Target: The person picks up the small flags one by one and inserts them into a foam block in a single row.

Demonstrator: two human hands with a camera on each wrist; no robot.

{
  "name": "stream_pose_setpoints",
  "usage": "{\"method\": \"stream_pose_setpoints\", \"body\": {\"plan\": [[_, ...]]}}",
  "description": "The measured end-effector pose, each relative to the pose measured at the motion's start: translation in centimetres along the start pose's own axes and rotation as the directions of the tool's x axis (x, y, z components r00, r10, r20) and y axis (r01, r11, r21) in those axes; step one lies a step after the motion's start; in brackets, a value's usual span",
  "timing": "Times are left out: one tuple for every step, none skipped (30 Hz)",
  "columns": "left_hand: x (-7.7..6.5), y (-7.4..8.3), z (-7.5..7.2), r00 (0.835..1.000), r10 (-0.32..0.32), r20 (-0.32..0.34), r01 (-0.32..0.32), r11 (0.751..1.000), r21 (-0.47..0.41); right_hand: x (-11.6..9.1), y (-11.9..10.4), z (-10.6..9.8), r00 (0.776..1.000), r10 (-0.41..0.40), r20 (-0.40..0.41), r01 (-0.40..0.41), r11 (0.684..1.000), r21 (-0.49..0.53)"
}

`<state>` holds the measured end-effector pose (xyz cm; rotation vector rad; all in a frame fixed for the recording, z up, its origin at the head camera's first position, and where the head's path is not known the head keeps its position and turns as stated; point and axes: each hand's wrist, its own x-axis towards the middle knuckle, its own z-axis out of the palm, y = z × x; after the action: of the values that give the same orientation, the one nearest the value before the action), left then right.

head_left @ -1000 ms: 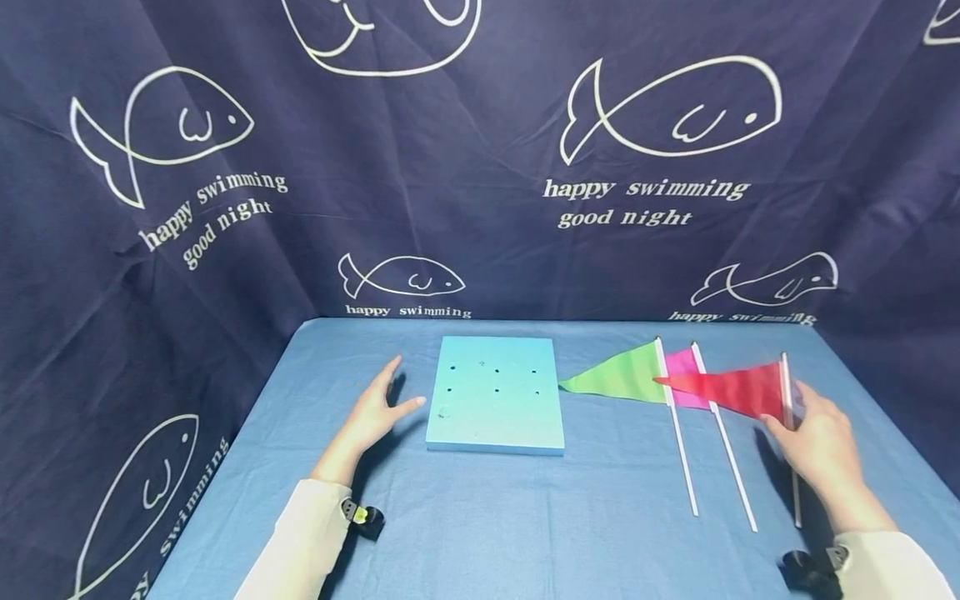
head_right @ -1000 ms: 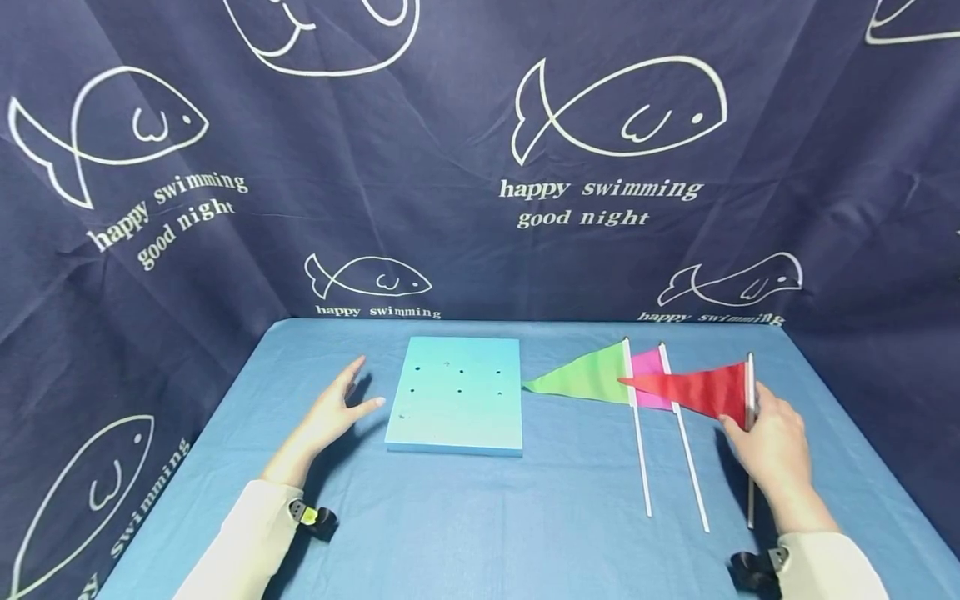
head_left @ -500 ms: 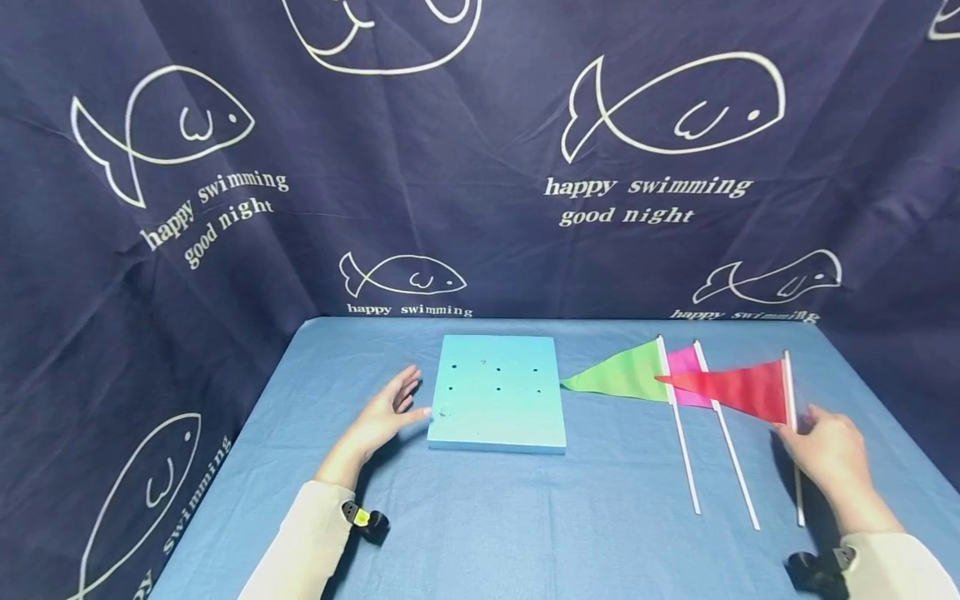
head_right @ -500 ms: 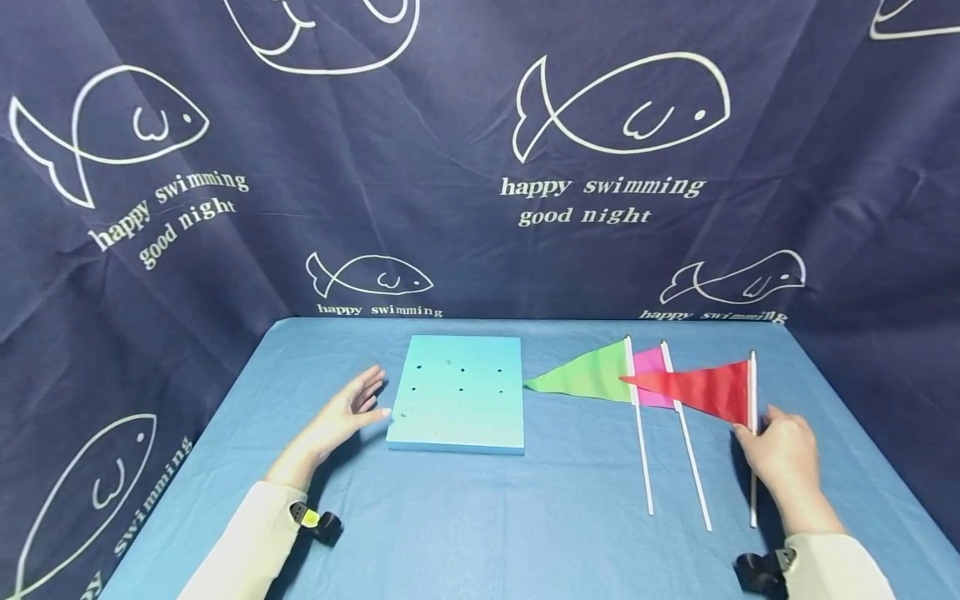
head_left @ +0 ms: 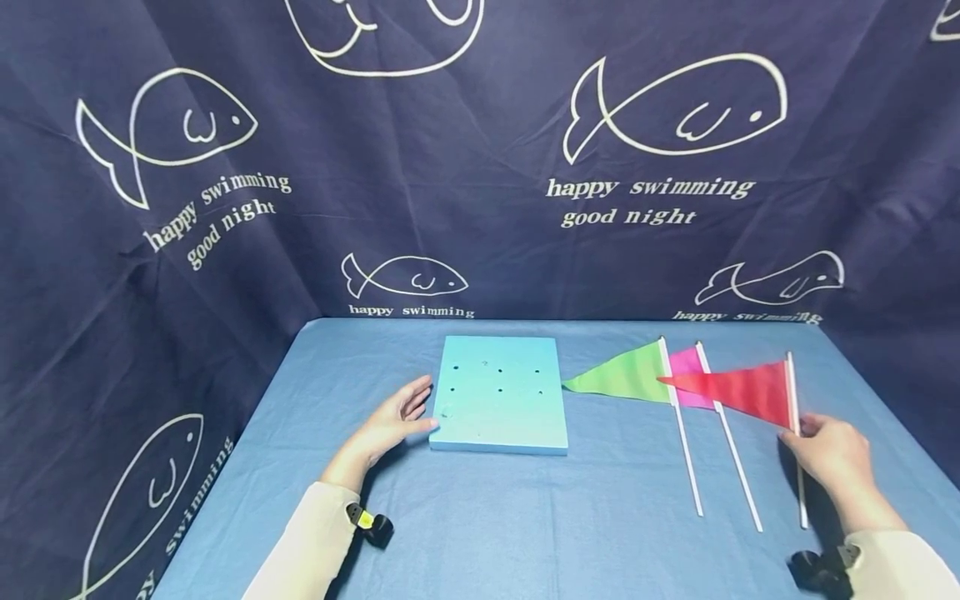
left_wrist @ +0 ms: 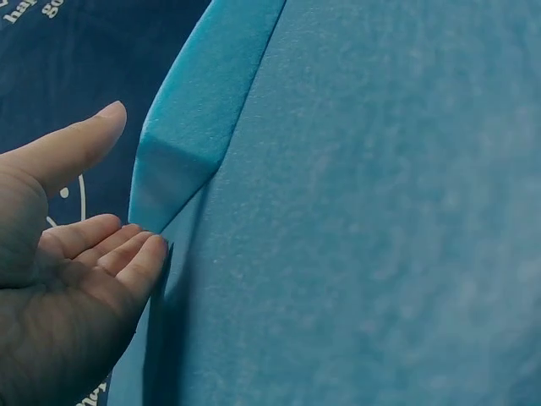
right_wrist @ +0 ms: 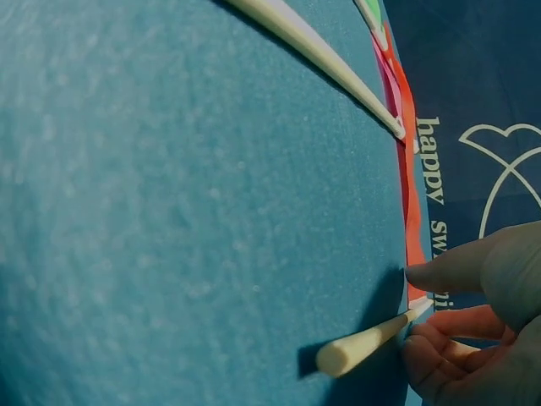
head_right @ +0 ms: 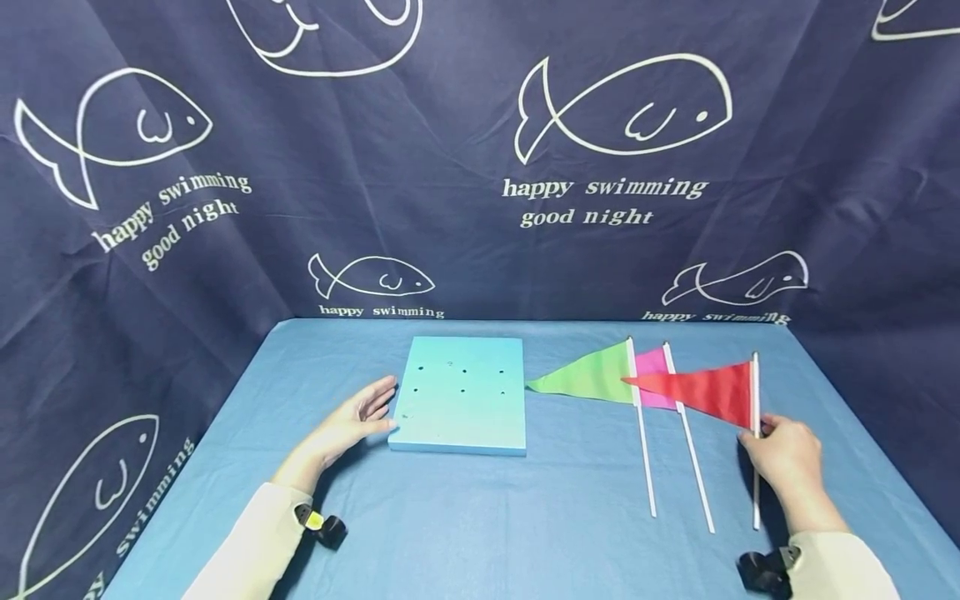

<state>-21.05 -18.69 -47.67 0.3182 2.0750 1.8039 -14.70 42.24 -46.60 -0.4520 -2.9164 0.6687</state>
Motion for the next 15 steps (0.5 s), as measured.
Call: {"method": "stream_pose_setpoints", "body": {"plan": [[0.00,-0.06,0.04,1.000,0.000,0.003,0.000,1.000,0.001,-0.03,0.05,0.03,1.000,0.000,-0.002,0.000,1.000,0.000],[-0.01,-0.13,0.07,1.000,0.002,0.006,-0.002,1.000,0.002,-0.07,0.09,0.05,1.000,0.001,-0.004,-0.001,1.000,-0.001],[0.01,-0.18,0.11,1.000,0.002,0.007,-0.002,1.000,-0.002,-0.08,0.15,0.06,1.000,0.004,-0.004,-0.004,1.000,-0.001],[0.02,-0.23,0.14,1.000,0.003,0.009,-0.003,1.000,-0.006,-0.09,0.19,0.07,1.000,0.007,-0.002,-0.007,1.000,0.000],[0.04,-0.30,0.16,1.000,0.005,0.012,-0.005,1.000,-0.010,-0.12,0.19,0.08,1.000,0.013,-0.003,-0.013,1.000,0.001],[0.04,-0.35,0.18,1.000,0.010,0.017,-0.010,1.000,-0.011,-0.13,0.24,0.09,1.000,0.013,-0.002,-0.013,1.000,0.000],[0.06,-0.40,0.20,1.000,0.009,0.022,-0.009,1.000,-0.016,-0.13,0.27,0.10,1.000,0.015,-0.002,-0.015,1.000,0.001],[0.08,-0.44,0.24,1.000,0.010,0.028,-0.009,1.000,-0.019,-0.11,0.29,0.09,1.000,0.018,-0.002,-0.018,1.000,0.002],[0.10,-0.48,0.27,0.999,0.009,0.033,-0.008,1.000,-0.021,-0.07,0.31,0.07,1.000,0.021,-0.001,-0.021,1.000,0.004],[0.09,-0.53,0.29,0.999,0.011,0.040,-0.010,1.000,-0.020,-0.06,0.31,0.08,1.000,0.022,-0.002,-0.022,1.000,0.005],[0.08,-0.58,0.31,0.999,0.011,0.046,-0.010,1.000,-0.022,-0.06,0.30,0.10,1.000,0.022,-0.006,-0.022,1.000,0.003],[0.06,-0.62,0.32,0.999,0.011,0.052,-0.010,1.000,-0.021,-0.04,0.28,0.10,1.000,0.024,-0.006,-0.023,1.000,0.001],[0.06,-0.66,0.35,0.999,0.005,0.052,-0.003,1.000,-0.025,-0.01,0.28,0.09,0.999,0.033,0.000,-0.033,0.999,0.006],[0.04,-0.67,0.37,0.999,0.003,0.053,-0.001,1.000,-0.029,0.01,0.27,0.07,0.999,0.047,0.007,-0.047,0.999,0.011],[0.00,-0.68,0.38,0.998,0.006,0.055,-0.004,0.999,-0.032,0.03,0.21,0.03,0.998,0.063,0.012,-0.063,0.998,0.017]]}}
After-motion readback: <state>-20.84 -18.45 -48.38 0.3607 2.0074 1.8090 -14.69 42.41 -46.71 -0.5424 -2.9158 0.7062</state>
